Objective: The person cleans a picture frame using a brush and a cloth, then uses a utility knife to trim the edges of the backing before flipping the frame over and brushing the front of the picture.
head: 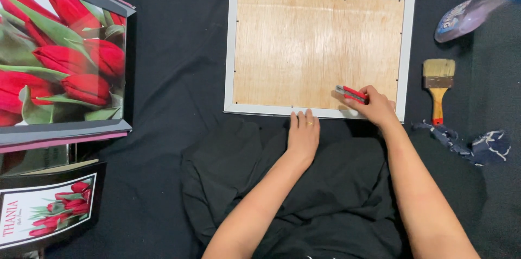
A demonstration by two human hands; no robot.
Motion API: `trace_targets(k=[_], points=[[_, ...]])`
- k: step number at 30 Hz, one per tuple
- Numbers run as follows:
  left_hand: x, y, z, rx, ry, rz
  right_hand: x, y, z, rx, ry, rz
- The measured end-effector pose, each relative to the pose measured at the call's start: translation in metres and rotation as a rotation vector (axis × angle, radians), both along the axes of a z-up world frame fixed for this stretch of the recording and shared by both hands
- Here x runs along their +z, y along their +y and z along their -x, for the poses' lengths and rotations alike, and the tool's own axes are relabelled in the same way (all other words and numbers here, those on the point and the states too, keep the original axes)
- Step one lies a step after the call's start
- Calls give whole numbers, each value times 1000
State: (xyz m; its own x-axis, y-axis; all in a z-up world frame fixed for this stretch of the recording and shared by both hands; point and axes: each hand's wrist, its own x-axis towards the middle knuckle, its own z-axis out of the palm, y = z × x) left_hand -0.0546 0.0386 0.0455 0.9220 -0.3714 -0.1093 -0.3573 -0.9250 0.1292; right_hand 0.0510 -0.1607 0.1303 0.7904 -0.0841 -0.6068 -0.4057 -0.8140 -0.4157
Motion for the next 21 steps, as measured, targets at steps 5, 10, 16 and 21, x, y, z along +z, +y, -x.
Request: trace_targets(k=[5, 10, 16, 21], points=[[-1, -14, -10, -156, -41, 132, -60, -17, 5, 136, -13, 93], [-64, -37, -51, -139, -180, 220, -93, -15, 3, 177, -116, 63], [-74, -42, -67, -108, -71, 240, -105, -26, 2, 223, -93, 35], [-55, -37, -67, -92, -13, 231, -117, -27, 1, 299, -99, 111]])
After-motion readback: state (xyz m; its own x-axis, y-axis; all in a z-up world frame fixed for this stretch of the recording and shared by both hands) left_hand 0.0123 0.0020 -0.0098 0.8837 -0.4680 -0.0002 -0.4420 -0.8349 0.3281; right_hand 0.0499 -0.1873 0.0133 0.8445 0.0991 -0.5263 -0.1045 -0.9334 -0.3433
